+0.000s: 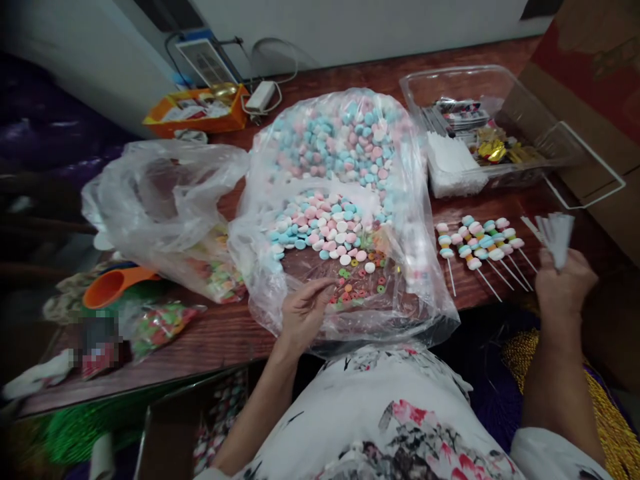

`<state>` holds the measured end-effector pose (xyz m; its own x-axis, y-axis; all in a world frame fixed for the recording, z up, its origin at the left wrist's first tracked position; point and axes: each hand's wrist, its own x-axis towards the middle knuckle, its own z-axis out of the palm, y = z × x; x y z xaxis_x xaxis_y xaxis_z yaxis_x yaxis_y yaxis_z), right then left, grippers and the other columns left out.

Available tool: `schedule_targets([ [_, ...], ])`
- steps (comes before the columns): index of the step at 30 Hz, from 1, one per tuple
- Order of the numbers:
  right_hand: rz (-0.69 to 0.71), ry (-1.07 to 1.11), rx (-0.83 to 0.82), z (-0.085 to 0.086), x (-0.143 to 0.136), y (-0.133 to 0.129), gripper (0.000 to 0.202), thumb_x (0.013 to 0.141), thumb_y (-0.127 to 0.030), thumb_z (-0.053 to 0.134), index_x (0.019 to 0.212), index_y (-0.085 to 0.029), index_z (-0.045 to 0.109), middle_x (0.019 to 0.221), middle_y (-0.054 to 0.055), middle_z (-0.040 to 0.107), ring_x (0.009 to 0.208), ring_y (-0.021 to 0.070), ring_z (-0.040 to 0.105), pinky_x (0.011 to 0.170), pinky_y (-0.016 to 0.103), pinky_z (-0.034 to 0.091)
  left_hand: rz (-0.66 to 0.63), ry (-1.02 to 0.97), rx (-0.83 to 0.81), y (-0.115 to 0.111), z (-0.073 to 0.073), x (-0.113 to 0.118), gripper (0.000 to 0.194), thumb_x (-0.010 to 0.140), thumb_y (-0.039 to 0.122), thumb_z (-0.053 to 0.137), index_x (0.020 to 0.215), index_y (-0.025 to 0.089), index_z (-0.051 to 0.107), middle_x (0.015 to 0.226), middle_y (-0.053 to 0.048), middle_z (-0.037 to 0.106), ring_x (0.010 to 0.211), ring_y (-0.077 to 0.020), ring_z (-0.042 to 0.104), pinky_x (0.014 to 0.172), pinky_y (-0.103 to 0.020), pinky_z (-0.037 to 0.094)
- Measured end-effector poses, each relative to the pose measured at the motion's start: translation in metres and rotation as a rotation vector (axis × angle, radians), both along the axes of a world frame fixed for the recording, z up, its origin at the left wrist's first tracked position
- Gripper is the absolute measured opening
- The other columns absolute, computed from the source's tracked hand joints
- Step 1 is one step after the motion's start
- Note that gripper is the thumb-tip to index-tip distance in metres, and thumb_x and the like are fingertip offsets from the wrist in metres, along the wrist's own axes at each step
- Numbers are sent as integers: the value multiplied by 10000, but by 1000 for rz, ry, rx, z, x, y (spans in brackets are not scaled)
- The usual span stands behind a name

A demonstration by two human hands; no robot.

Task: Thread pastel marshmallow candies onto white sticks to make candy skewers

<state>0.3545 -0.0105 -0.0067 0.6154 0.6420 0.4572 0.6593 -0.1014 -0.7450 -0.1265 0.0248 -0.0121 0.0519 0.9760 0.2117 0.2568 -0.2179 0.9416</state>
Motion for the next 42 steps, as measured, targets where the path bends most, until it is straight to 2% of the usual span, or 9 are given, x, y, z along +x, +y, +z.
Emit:
schedule_targets([
  [4,12,383,396,31,-88,-15,130,852,-257,670,944,-236,760,757,48,660,590,208,586,651,433,530,181,-36,-41,7,3,-14,207,865,346,742,985,194,814,948,-64,816,858,-185,757,840,-326,613],
  [7,434,597,154,25,-172,-13,94,851,-268,691,885,-251,777,855,54,706,714,214,660,706,422,577,185,-84,-13,11,2,-9,205,872,350,722,969,193,810,932,-58,816,831,-171,753,814,-305,607],
  [11,793,576,-177,-23,-234,-4,183,902,-366,680,989,-267,806,963,43,787,883,233,738,854,427,611,106,-1,96,12,1,-12,181,897,288,680,982,191,807,943,-61,812,846,-163,751,796,-280,586],
  [14,820,569,-246,-50,-236,2,206,881,-386,703,996,-256,814,962,46,797,859,228,747,833,408,628,119,62,98,5,0,-28,168,893,246,668,970,188,806,926,-63,809,829,-165,746,780,-278,578],
  [18,668,743,-247,-53,-228,-3,291,884,-424,712,1080,-222,788,774,27,749,552,141,634,514,282,542,122,206,46,2,-2,-37,159,892,214,655,957,185,797,890,-58,798,791,-162,727,740,-272,565],
  [22,629,788,-270,-49,-233,-6,368,905,-491,684,1118,-204,773,649,0,662,437,78,438,391,211,315,-124,526,4,28,5,-13,167,914,200,623,951,187,786,866,-52,775,796,-167,709,776,-283,551],
  [30,716,644,-261,-60,-235,-6,333,920,-445,650,1134,-209,746,672,-1,672,474,94,444,432,232,348,-275,1117,42,72,7,31,246,943,143,527,1096,167,717,1160,-150,684,1105,-276,650,865,-370,563],
  [37,743,518,-221,-59,-232,-13,246,982,-396,589,893,-204,715,600,-17,613,497,113,500,486,250,412,-154,697,207,54,-23,15,287,887,97,554,1141,152,675,969,-76,735,904,-194,680,865,-329,563],
  [42,684,504,-223,-62,-230,-13,259,965,-435,606,917,-203,710,703,7,679,509,106,485,466,241,389,2,492,239,80,-14,14,266,897,149,556,1108,173,716,939,-67,751,876,-191,693,844,-334,558],
])
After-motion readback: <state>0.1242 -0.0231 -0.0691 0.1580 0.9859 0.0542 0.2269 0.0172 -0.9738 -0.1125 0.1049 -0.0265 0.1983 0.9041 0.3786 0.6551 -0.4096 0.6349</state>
